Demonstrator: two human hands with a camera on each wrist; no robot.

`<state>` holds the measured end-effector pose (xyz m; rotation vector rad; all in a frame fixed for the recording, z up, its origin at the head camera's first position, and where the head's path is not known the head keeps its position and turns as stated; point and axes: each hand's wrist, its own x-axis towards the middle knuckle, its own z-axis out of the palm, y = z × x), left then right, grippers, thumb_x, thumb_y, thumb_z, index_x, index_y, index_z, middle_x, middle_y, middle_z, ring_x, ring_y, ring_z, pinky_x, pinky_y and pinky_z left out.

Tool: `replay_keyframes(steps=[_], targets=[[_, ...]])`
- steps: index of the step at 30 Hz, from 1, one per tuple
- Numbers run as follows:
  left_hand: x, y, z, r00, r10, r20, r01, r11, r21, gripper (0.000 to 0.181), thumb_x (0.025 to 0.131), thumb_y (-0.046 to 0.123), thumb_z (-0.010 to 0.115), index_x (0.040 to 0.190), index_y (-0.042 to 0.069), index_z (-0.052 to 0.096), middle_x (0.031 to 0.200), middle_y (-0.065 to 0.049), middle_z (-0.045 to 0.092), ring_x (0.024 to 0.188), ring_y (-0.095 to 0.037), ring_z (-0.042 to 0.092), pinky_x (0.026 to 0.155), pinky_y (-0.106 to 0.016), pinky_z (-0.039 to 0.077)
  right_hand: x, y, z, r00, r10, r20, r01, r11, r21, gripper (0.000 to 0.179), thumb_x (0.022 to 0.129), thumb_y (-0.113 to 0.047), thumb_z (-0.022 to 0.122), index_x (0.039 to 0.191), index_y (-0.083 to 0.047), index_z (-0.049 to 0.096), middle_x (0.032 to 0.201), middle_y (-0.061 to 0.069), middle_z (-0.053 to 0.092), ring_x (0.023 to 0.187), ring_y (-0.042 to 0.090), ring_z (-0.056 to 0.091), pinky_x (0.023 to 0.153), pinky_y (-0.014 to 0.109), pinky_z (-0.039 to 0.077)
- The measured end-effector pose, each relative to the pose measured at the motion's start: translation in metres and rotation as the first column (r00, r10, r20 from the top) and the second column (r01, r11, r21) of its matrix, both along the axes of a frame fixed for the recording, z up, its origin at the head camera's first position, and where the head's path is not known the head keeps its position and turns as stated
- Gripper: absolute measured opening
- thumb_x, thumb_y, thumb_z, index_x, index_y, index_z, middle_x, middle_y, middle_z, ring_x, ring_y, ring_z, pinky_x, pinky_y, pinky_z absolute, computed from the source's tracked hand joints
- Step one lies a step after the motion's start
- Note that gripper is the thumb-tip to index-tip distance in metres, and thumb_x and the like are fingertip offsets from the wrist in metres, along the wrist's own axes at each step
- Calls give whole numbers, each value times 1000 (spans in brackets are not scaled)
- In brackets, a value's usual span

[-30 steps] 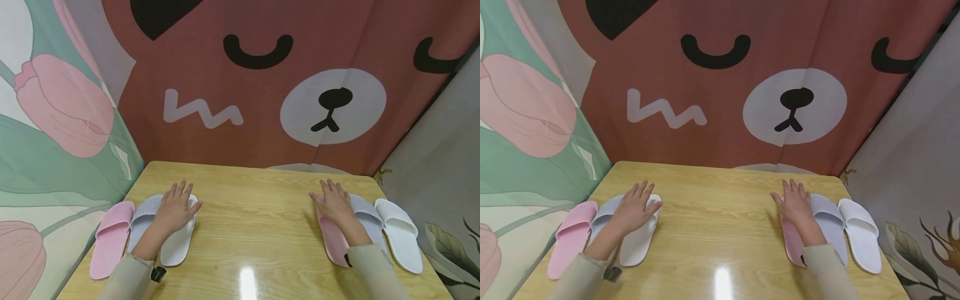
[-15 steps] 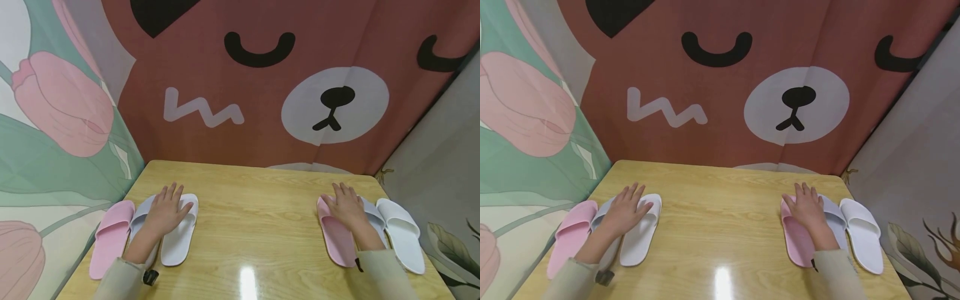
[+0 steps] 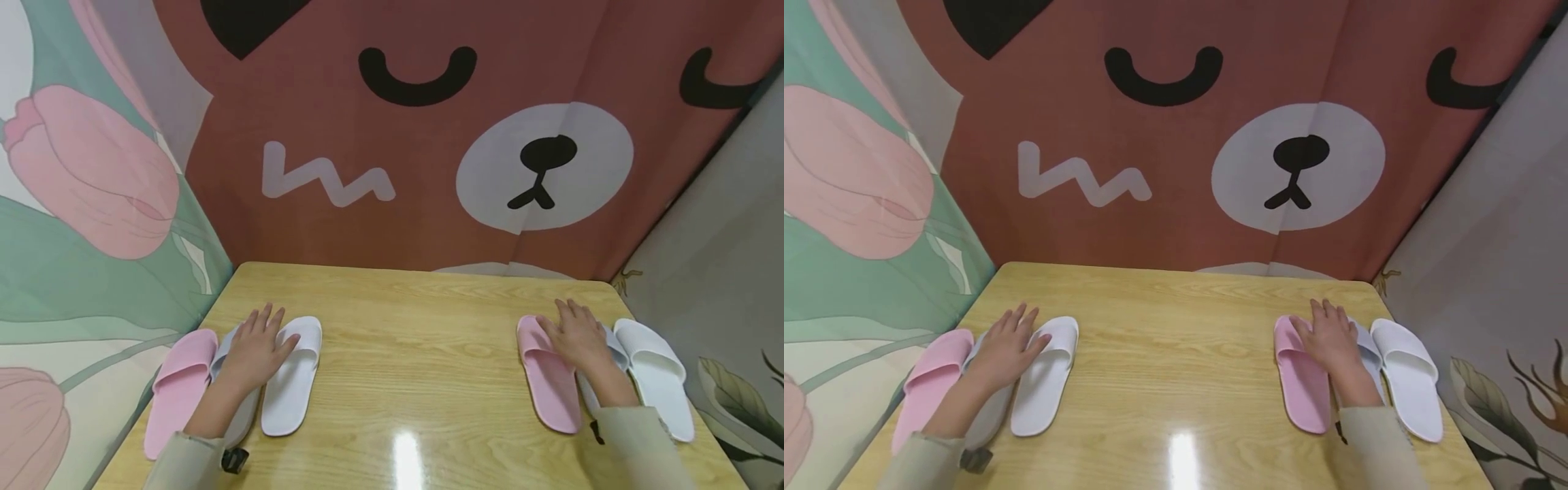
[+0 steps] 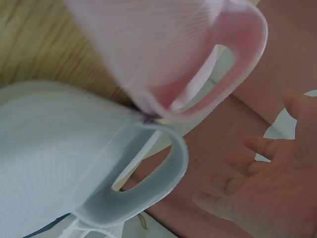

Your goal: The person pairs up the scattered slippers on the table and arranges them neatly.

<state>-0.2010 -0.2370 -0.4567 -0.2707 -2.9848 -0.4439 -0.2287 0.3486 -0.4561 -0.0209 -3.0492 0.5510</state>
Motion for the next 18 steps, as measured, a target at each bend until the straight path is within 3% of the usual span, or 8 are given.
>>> replay_keyframes(steps=[18], targets=[[0,-20,-9,999,42,13,-42,999,6,69,104,42,51,150,-6,38,157,-36,25,142,-60,23,113,-71,20,7,23,-7,999,-42,6,41,998,36,77,105,-48,43,147,17,31,146,47,25,133,65,24,104,77,22]])
